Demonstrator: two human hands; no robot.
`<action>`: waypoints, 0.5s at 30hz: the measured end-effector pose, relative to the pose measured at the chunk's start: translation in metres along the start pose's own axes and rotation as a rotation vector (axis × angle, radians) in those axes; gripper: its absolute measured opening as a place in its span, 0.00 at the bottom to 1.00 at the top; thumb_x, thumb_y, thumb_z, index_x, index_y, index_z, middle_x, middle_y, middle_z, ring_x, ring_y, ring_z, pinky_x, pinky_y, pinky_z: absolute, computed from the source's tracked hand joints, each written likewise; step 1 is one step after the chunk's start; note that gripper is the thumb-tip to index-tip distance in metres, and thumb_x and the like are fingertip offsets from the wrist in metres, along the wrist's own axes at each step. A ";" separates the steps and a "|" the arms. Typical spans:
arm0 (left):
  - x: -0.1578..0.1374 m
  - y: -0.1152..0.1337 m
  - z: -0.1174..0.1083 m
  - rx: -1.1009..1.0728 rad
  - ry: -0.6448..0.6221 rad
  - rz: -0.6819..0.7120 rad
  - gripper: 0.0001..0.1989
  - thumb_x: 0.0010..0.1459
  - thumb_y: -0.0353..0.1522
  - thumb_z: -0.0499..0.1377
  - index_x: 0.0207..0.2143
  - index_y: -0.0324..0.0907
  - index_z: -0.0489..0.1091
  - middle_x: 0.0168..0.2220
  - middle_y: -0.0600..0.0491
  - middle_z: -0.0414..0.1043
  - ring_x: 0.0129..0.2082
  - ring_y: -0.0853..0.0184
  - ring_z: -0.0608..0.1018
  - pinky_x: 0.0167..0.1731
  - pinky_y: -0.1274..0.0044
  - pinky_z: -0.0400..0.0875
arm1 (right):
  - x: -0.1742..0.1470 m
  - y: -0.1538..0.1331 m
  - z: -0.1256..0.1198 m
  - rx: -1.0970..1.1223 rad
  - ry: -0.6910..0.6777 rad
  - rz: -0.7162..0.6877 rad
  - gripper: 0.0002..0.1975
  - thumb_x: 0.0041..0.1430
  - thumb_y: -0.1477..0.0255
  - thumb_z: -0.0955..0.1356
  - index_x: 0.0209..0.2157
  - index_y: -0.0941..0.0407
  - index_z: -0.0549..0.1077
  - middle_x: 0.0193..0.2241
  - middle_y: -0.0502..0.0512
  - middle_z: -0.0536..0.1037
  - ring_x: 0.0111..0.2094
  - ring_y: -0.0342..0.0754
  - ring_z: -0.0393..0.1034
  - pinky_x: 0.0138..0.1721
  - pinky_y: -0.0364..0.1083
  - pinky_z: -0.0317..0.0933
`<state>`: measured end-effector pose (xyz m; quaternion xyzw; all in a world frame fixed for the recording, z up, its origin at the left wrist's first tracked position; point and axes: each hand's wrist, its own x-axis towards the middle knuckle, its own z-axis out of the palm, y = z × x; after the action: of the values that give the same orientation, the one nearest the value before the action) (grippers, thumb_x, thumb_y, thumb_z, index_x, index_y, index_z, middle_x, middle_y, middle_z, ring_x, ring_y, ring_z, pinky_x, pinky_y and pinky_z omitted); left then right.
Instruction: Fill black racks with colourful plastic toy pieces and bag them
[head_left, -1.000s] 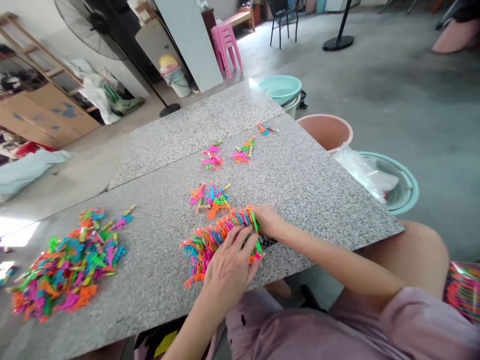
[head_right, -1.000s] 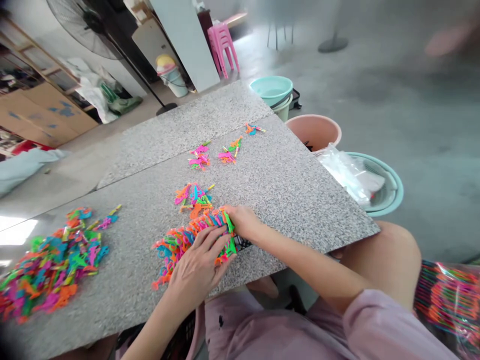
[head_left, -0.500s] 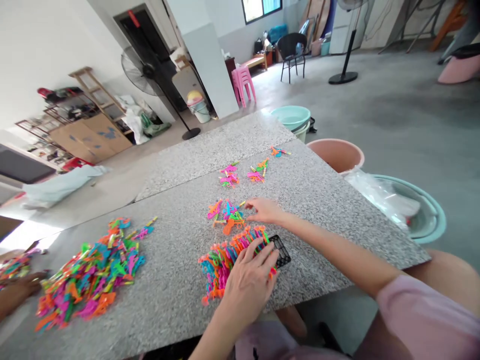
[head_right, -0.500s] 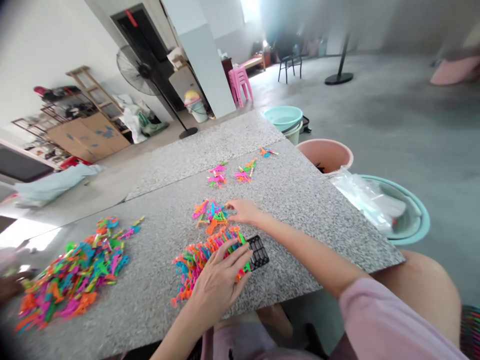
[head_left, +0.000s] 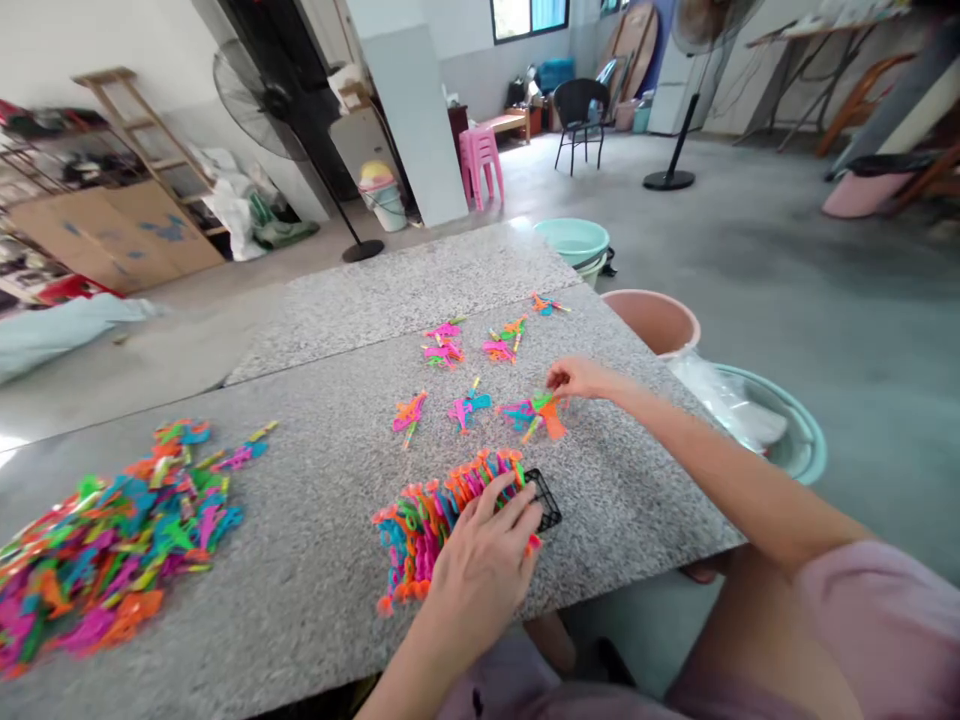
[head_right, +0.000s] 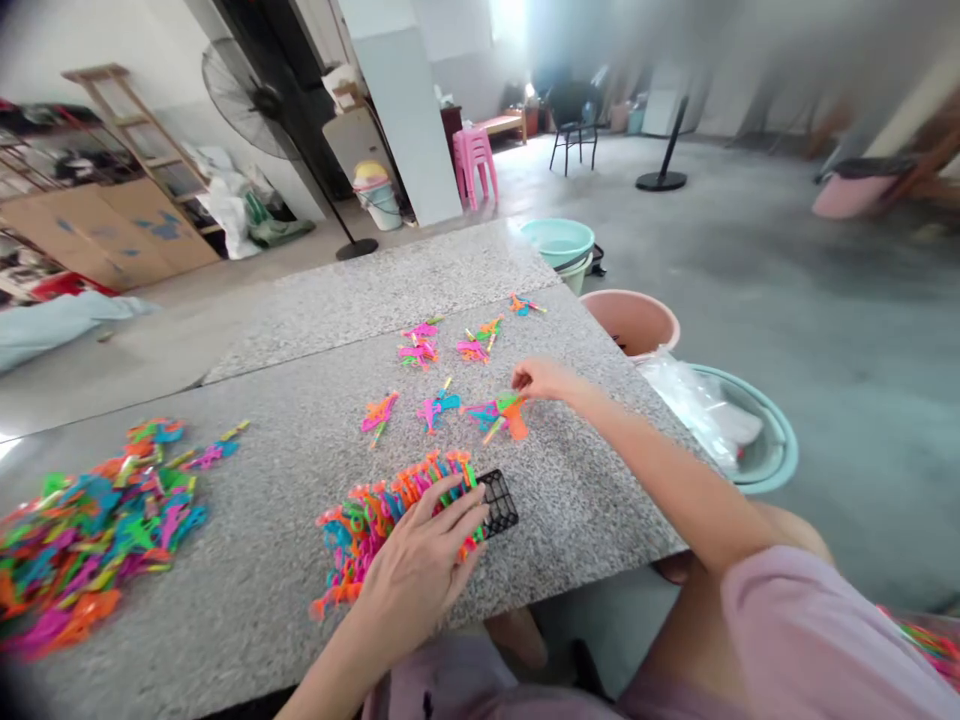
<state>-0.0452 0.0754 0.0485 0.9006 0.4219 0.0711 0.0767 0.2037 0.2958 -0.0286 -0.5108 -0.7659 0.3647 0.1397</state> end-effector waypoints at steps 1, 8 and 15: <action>0.000 0.000 0.000 0.006 0.006 0.001 0.14 0.61 0.30 0.57 0.50 0.45 0.68 0.59 0.55 0.67 0.62 0.56 0.61 0.56 0.60 0.67 | -0.004 0.005 -0.008 -0.065 0.051 0.024 0.10 0.50 0.83 0.70 0.36 0.61 0.77 0.33 0.56 0.81 0.35 0.48 0.75 0.37 0.41 0.64; -0.001 -0.002 0.002 0.053 0.021 0.036 0.15 0.61 0.28 0.57 0.50 0.44 0.69 0.58 0.54 0.69 0.62 0.57 0.62 0.57 0.61 0.67 | -0.039 -0.015 0.035 -0.314 0.442 0.224 0.19 0.56 0.65 0.72 0.46 0.61 0.73 0.39 0.64 0.79 0.42 0.57 0.74 0.41 0.46 0.63; 0.000 -0.003 -0.002 0.067 0.012 0.060 0.14 0.62 0.30 0.57 0.51 0.44 0.69 0.58 0.54 0.68 0.64 0.57 0.59 0.59 0.62 0.65 | -0.076 -0.010 0.046 0.122 0.322 0.408 0.11 0.50 0.73 0.74 0.35 0.60 0.73 0.25 0.55 0.78 0.29 0.51 0.75 0.32 0.44 0.65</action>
<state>-0.0477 0.0778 0.0495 0.9145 0.3972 0.0646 0.0419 0.2034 0.2070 -0.0420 -0.6966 -0.5916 0.3450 0.2139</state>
